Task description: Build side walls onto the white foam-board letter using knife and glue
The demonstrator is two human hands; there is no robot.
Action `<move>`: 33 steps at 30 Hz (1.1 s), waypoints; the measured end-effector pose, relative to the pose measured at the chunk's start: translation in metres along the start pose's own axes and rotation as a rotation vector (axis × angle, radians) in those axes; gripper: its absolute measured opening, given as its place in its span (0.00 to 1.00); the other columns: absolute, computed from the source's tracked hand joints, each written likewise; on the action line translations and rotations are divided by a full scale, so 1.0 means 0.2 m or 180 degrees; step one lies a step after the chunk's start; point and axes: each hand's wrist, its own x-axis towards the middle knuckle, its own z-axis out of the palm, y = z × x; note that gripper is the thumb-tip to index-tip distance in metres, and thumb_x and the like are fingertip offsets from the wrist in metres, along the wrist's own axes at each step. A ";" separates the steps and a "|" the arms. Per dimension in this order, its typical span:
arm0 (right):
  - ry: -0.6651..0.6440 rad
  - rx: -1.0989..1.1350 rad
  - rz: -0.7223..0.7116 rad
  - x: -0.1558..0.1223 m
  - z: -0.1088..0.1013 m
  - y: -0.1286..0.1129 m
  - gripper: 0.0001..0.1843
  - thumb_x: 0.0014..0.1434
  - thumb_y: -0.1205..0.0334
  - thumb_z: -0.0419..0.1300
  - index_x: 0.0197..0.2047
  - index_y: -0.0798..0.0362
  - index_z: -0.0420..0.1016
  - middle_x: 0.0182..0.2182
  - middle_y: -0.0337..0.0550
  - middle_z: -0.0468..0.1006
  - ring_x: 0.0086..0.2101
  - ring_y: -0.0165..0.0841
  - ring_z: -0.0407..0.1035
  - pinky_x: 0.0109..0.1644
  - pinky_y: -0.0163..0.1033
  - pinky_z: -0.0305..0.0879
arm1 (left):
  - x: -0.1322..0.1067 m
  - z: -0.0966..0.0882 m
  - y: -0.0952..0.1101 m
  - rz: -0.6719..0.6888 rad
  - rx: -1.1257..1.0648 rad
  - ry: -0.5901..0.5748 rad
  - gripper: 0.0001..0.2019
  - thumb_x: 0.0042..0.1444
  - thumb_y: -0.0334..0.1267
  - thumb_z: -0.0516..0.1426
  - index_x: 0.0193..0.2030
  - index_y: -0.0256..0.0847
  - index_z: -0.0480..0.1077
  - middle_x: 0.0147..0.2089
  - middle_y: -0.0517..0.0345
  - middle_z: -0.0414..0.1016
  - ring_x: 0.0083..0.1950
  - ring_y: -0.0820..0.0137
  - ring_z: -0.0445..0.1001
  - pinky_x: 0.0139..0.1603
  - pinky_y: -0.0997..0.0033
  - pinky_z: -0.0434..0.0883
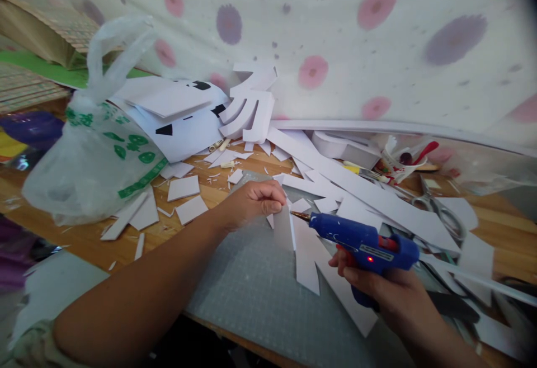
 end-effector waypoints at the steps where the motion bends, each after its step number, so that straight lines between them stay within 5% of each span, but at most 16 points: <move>1: -0.0025 -0.0010 0.0013 0.00 0.00 0.00 0.12 0.45 0.52 0.69 0.30 0.50 0.78 0.27 0.45 0.78 0.30 0.38 0.72 0.34 0.42 0.70 | 0.00 0.00 0.00 -0.0001 0.0012 0.0008 0.09 0.57 0.42 0.60 0.32 0.39 0.75 0.34 0.59 0.70 0.36 0.74 0.68 0.40 0.72 0.65; 33: 0.0005 -0.0104 0.0020 -0.02 0.00 0.01 0.09 0.44 0.55 0.69 0.30 0.48 0.80 0.27 0.44 0.78 0.27 0.35 0.68 0.29 0.38 0.65 | 0.00 -0.04 -0.01 -0.0068 -0.0113 0.0450 0.12 0.52 0.46 0.63 0.30 0.39 0.75 0.31 0.59 0.69 0.34 0.73 0.66 0.37 0.71 0.62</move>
